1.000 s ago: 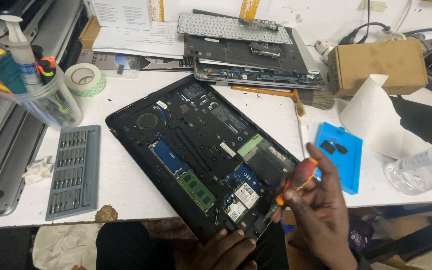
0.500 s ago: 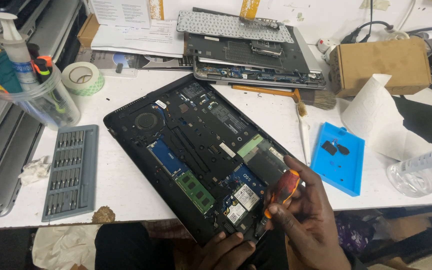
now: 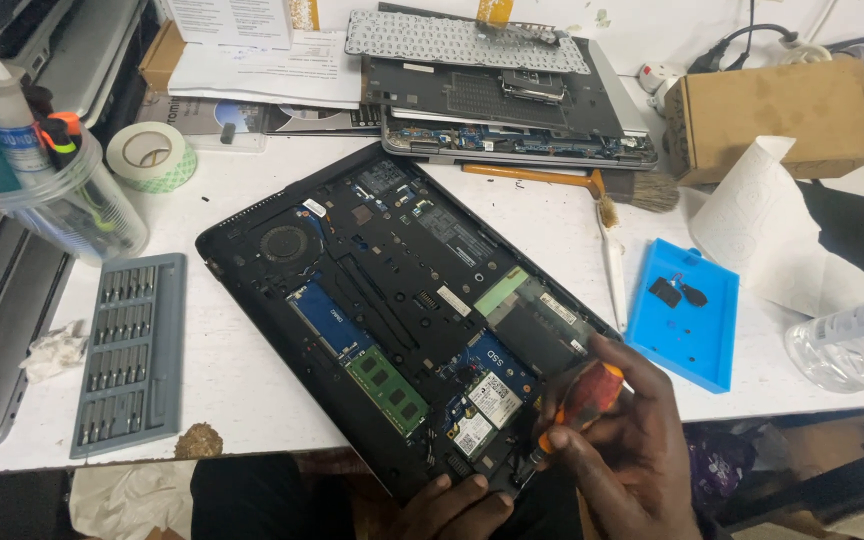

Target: Disassembling and repairing internal components of a laptop using a screwdriver on a repair bench.

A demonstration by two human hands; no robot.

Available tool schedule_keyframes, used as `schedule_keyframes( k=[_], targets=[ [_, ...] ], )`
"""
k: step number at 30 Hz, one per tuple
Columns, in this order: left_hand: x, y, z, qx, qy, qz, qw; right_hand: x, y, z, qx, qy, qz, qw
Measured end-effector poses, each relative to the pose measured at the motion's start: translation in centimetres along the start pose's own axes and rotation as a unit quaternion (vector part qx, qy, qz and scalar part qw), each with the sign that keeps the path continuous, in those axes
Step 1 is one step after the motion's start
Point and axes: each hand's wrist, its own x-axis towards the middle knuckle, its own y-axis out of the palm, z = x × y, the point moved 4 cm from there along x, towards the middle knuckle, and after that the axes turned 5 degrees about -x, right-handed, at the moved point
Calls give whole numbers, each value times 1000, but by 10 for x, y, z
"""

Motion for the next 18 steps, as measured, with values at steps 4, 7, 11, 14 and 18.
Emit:
schedule_keyframes(
  k=[4,7,11,14,18],
  targets=[
    [-12,5,10,2,42,9,999,-11,6,5,21,-89,-47,995],
    [-8,-1,9,-2,28,48,998,-15,-2,-6,-43,-166,-40,984],
    [-21,8,15,-30,25,31,999,-16,-1,-5,-31,-164,-38,985],
    [-27,9,23,-28,29,14,999,-18,-5,-9,-49,-137,-88,985],
    [-35,23,23,1,75,12,997,-8,-12,-6,-59,-178,-2,982]
  ],
)
